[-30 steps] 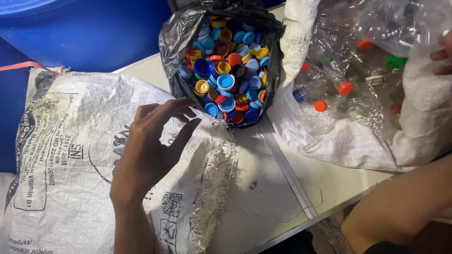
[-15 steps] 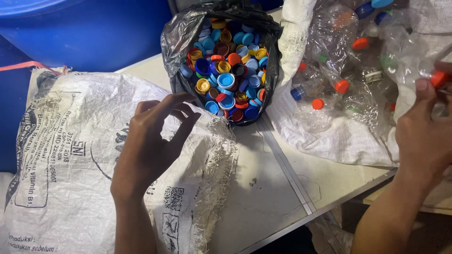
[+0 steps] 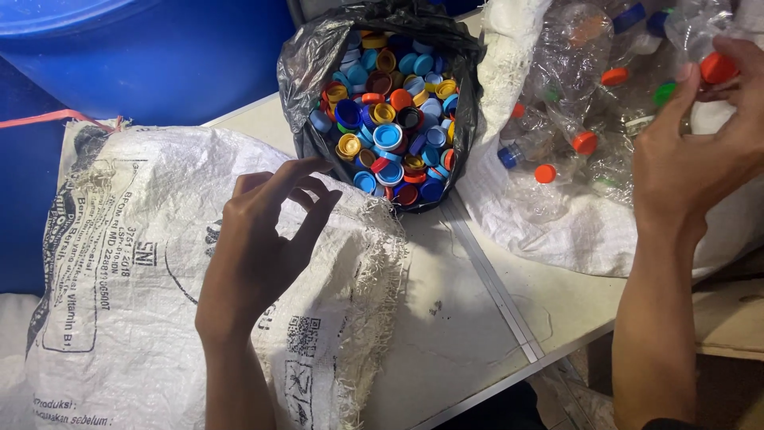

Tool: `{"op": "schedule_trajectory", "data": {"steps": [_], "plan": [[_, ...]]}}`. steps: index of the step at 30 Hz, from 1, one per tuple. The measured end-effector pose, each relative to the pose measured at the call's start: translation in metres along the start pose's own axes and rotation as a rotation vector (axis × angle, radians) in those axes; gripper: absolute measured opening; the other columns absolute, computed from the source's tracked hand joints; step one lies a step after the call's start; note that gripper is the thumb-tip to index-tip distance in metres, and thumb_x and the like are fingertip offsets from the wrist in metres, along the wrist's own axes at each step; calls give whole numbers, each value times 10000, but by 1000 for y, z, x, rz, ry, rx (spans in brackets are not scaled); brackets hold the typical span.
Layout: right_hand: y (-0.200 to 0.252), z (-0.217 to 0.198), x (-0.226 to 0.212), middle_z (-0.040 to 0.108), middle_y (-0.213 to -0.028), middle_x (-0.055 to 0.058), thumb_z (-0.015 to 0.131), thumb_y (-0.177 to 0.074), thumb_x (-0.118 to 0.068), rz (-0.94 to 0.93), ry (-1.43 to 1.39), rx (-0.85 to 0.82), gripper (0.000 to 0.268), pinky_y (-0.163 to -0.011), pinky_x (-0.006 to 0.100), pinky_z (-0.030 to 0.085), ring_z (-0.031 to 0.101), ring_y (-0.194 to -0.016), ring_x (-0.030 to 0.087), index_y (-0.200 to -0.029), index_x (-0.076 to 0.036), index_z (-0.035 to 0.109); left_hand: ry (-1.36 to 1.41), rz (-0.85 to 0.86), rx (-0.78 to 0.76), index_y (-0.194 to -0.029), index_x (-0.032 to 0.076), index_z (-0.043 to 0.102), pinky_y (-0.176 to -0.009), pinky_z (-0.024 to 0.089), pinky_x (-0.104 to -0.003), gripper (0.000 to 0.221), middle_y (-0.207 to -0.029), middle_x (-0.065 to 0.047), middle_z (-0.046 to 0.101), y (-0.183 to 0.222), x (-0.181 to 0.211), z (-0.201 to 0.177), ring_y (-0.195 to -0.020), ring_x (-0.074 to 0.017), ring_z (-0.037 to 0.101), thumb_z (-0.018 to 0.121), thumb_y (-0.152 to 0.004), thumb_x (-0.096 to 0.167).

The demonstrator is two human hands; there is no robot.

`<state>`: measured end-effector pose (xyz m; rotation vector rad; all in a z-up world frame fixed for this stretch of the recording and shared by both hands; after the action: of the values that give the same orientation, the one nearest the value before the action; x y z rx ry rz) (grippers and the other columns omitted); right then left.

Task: Capping plastic bottles with colorful plastic caps.

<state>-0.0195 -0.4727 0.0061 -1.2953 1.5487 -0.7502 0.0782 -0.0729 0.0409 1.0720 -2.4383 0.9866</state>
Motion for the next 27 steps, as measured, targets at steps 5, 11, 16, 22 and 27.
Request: {"op": "schedule_trajectory", "data": {"steps": [5, 11, 16, 22, 27], "plan": [[1, 11, 2, 695, -1176, 121, 638, -1043, 159, -149, 58, 66, 355, -897, 291, 576, 704, -1011, 196, -1374, 34, 619, 21, -15, 2, -1238, 91, 695, -869, 515, -376, 341, -947, -51, 783, 0, -2, 0, -890, -193, 701, 781, -910, 126], [-31, 34, -30, 565, -1322, 140, 645, -971, 188, -220, -26, 57, 363, -916, 269, 592, 694, -1096, 228, -1297, 34, 601, -1, -1, -5, -1211, 90, 702, -852, 533, -388, 305, -893, -56, 776, 0, 0, 2, -871, -197, 708, 781, -918, 124], [-25, 31, -26, 568, -1253, 138, 657, -1003, 167, -172, -66, 27, 286, -924, 308, 566, 680, -1080, 260, -1254, 35, 614, 18, -15, 6, -1232, 85, 697, -792, 545, -371, 332, -902, -63, 774, -1, 0, -3, -867, -202, 709, 777, -912, 121], [-14, 50, 71, 679, -1229, 127, 599, -1089, 173, -103, -129, 95, 245, -975, 345, 561, 693, -1099, 229, -1303, 56, 620, 48, -8, -2, -1224, 77, 686, -790, 565, -364, 313, -977, -68, 779, 1, 0, 1, -872, -187, 724, 766, -923, 109], [-39, 82, 96, 730, -1162, 116, 639, -1089, 147, -89, -140, 111, 197, -928, 340, 597, 740, -1035, 205, -1251, 35, 642, 1, -75, -43, -1206, 84, 701, -642, 557, -355, 314, -846, -59, 773, 0, -3, 3, -805, -212, 706, 782, -904, 113]]}}
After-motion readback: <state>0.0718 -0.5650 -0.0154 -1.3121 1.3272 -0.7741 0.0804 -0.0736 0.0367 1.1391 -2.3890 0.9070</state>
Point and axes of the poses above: each hand's wrist, its own y-axis away from the middle knuckle, its own z-axis out of the palm, x = y × z, the point moved 10 cm from there along -y, towards the middle knuckle
